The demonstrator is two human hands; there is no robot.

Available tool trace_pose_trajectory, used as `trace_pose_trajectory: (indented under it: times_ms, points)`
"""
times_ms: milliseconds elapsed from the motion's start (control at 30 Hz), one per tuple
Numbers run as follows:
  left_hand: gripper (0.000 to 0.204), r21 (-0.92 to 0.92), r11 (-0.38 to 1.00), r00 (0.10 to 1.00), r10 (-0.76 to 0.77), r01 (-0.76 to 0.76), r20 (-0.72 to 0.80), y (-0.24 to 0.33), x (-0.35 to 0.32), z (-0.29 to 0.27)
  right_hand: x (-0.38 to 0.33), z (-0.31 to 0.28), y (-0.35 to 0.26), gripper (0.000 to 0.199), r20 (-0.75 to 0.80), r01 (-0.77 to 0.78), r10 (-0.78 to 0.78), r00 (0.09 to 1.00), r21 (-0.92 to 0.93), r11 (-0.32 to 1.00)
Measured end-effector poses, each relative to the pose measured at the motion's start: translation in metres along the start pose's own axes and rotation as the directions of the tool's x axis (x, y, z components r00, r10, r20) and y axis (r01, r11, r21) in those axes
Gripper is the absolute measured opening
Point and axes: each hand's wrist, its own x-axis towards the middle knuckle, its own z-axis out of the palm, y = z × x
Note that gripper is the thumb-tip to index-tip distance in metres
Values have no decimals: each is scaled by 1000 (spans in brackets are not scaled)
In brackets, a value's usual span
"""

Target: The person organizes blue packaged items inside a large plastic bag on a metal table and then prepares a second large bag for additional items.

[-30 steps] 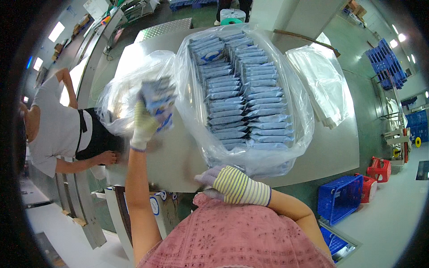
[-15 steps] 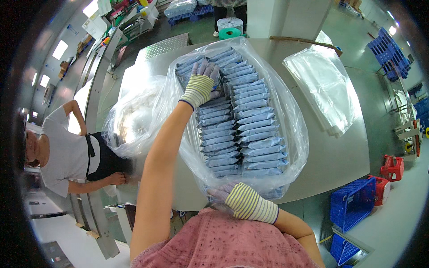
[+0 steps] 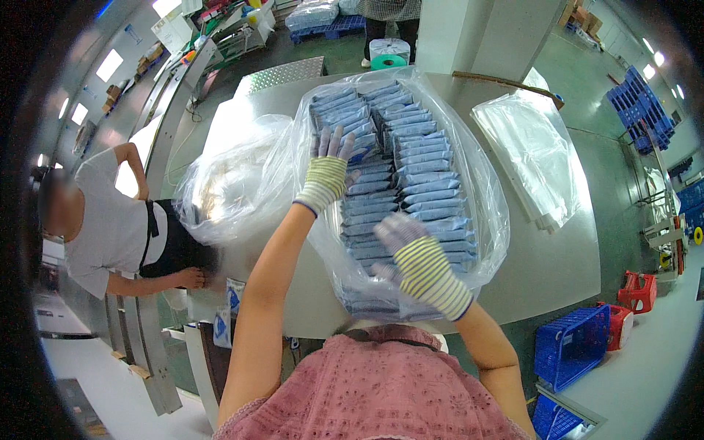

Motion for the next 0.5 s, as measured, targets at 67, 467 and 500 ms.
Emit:
trace_pose_trajectory:
  times_ms: [67, 467, 500]
  points:
    - [81, -148, 988, 998, -39, 31, -48, 17, -27, -28, -8, 3, 23, 68, -30, -127, 124, 992, -128, 984]
    - [57, -19, 795, 795, -606, 606, 5, -13, -397, -38, -16, 55, 64, 69, -91, -308, 296, 951, -384, 870]
    - [57, 11, 743, 743, -669, 669, 38, -6, -426, -45, -16, 58, 69, 68, -89, -286, 273, 958, -371, 884]
